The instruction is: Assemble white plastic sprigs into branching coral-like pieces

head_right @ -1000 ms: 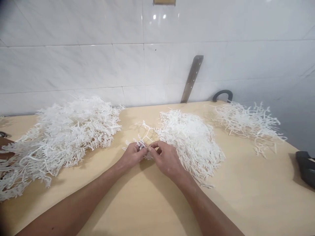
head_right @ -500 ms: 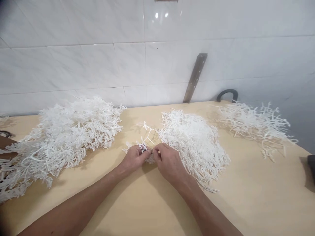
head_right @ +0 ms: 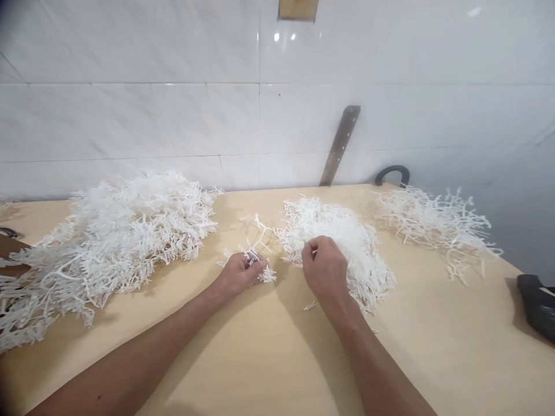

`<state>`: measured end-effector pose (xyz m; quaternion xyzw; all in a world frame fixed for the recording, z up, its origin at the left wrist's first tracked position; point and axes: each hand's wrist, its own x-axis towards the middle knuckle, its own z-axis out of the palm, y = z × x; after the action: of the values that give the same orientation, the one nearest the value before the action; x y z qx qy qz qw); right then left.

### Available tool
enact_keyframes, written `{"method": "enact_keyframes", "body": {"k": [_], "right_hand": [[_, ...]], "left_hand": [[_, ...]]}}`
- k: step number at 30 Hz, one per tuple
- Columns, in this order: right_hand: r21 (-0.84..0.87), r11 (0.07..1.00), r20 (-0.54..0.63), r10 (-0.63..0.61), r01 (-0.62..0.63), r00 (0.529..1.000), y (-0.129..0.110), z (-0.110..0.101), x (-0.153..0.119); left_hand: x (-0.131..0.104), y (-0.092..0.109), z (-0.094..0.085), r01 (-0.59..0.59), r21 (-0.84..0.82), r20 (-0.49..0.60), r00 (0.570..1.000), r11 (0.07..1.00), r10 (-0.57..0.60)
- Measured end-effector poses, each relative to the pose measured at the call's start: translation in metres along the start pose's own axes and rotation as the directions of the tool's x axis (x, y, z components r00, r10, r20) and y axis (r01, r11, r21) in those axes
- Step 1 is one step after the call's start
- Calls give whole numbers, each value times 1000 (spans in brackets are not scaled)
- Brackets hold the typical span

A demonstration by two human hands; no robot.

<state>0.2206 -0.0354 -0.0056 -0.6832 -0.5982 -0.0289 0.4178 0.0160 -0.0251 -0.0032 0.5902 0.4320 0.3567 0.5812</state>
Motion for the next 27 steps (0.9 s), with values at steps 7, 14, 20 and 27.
{"method": "enact_keyframes", "body": {"k": [7, 14, 20, 27], "right_hand": [[371, 893, 438, 72, -254, 896, -18, -4, -7], [374, 894, 569, -11, -247, 822, -37, 1, -19], [318, 937, 483, -27, -147, 875, -38, 2, -20], [239, 971, 439, -114, 6, 891, -40, 7, -25]], "left_hand": [[-2, 8, -1, 23, -143, -14, 1000, 990, -25], [0, 3, 0, -28, -29, -50, 998, 999, 27], [2, -1, 2, -34, -7, -58, 998, 999, 34], [2, -5, 4, -54, 224, -112, 990, 973, 81]]}}
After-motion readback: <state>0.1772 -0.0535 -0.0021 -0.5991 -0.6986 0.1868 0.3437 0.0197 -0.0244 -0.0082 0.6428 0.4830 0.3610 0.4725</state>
